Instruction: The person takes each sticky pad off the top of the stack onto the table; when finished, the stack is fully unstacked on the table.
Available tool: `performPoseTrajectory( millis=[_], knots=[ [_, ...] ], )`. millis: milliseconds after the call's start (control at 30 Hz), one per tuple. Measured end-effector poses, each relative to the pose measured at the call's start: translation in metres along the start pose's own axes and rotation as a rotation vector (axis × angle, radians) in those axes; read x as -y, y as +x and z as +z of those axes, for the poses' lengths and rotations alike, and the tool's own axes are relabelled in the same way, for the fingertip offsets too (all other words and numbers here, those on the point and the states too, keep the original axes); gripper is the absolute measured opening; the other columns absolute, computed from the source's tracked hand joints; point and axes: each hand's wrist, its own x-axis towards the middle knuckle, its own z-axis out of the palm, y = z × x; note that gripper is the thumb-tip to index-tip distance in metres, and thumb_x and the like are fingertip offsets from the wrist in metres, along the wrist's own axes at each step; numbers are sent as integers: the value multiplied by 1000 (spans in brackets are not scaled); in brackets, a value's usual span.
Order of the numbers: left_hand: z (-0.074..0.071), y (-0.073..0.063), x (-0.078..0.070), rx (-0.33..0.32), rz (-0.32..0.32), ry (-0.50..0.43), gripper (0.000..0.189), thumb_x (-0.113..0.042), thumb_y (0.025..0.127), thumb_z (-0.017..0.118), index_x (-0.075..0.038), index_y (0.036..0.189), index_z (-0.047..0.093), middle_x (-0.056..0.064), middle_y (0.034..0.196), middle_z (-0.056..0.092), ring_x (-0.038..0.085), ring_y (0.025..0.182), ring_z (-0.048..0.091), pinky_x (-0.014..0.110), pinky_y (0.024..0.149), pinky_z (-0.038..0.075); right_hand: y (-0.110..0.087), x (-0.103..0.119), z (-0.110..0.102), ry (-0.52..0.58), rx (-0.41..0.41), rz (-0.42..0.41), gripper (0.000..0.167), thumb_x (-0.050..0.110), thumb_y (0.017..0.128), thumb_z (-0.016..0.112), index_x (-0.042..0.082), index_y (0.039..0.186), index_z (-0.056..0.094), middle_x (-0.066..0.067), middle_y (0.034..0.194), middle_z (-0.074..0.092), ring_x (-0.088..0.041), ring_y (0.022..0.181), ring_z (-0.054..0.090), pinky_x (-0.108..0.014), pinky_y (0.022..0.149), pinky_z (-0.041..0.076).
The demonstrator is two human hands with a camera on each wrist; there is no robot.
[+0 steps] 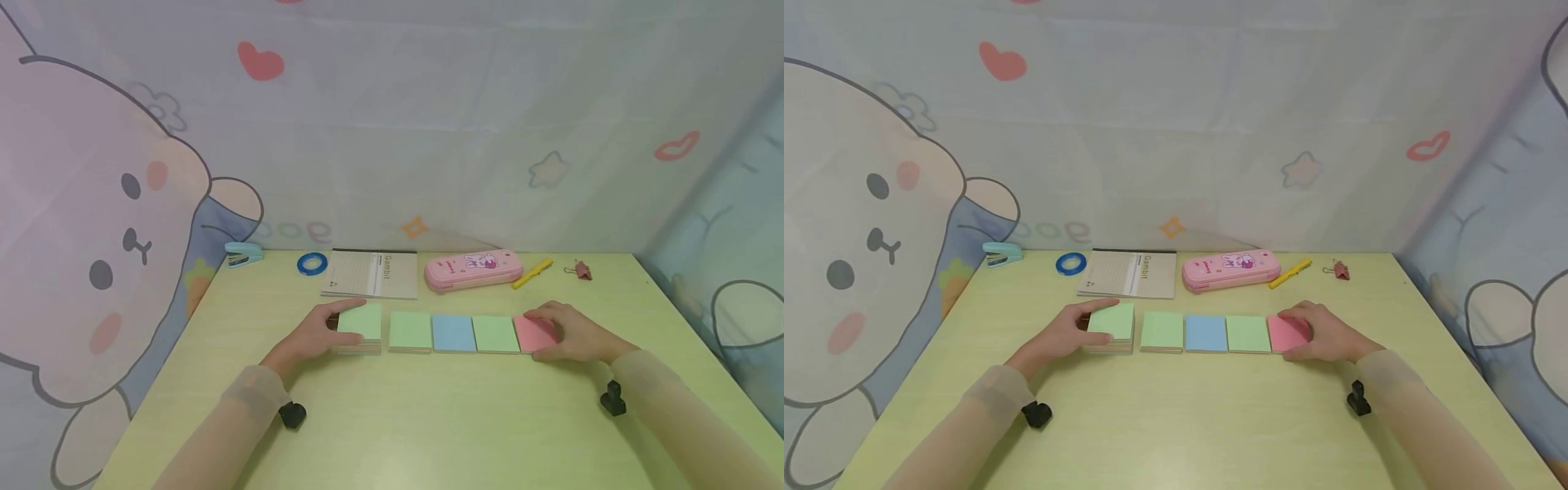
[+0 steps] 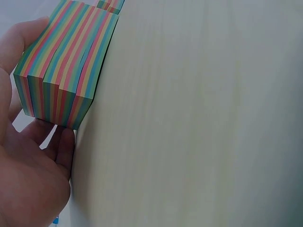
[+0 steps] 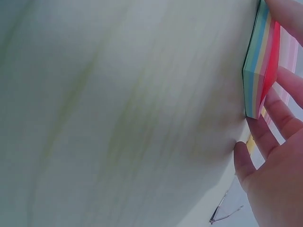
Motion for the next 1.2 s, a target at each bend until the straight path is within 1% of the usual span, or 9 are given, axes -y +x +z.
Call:
performPoseTrajectory(
  millis=[333, 433, 533, 633, 700, 833, 967, 1100, 1200],
  knots=[
    [-1, 0, 1, 3, 0, -7, 73, -14, 91, 84, -17, 156, 52, 9, 125, 69, 22, 105, 65, 28, 88, 56, 2, -1, 0, -2, 10, -5, 84, 49, 79, 90, 15, 149, 58, -16, 146, 55, -41, 134, 45, -73, 108, 39],
    [-1, 0, 2, 1, 1, -6, 72, -15, 92, 84, -17, 156, 52, 9, 124, 69, 22, 104, 65, 28, 88, 56, 4, -1, 0, -10, 2, -11, 87, 52, 80, 88, 12, 151, 55, -17, 149, 52, -41, 136, 43, -73, 109, 38],
    [-1, 0, 3, 1, 5, -7, 72, -15, 92, 84, -16, 157, 52, 9, 125, 69, 22, 105, 64, 28, 88, 56, 9, 5, 0, -5, -27, -29, 90, 55, 84, 84, 8, 153, 50, -20, 155, 45, -44, 142, 38, -75, 112, 33],
    [0, -1, 2, 2, 12, -9, 72, -15, 92, 84, -15, 157, 51, 10, 125, 69, 22, 104, 64, 28, 88, 55, 19, 24, 3, 26, -48, -39, 89, 59, 89, 78, 8, 156, 47, -21, 162, 39, -45, 149, 32, -74, 115, 29],
    [0, -1, 2, 1, 14, -7, 72, -14, 92, 83, -14, 157, 51, 10, 125, 69, 22, 104, 64, 28, 88, 55, 29, 42, 8, 46, -42, -59, 89, 62, 90, 75, 10, 157, 46, -18, 163, 38, -42, 147, 36, -70, 116, 31],
    [1, -2, 1, -2, 15, -9, 73, -14, 92, 84, -13, 157, 51, 10, 126, 68, 21, 105, 64, 28, 89, 55, 51, 78, 22, 52, -21, -169, 89, 65, 91, 73, 10, 157, 47, -11, 161, 43, -34, 146, 41, -60, 119, 34],
    [1, 0, 3, 3, 12, -11, 73, -16, 91, 84, -14, 157, 51, 9, 129, 68, 21, 105, 64, 29, 90, 55, 69, 111, 35, 75, 0, -263, 86, 57, 92, 77, 5, 155, 48, -15, 161, 45, -35, 151, 37, -59, 123, 29],
    [1, 1, 5, 8, 4, -7, 73, -17, 91, 85, -18, 156, 52, 8, 127, 69, 21, 105, 64, 30, 91, 55, 79, 144, 44, 102, 29, -288, 85, 51, 90, 81, 4, 154, 49, -15, 160, 47, -35, 151, 38, -56, 124, 29],
    [0, 1, 4, 4, 4, -7, 73, -17, 91, 84, -18, 156, 52, 8, 126, 69, 21, 105, 64, 30, 90, 55, 86, 161, 49, 95, 47, -296, 85, 48, 89, 83, 3, 153, 49, -13, 157, 50, -34, 149, 41, -54, 124, 30]
  ],
)
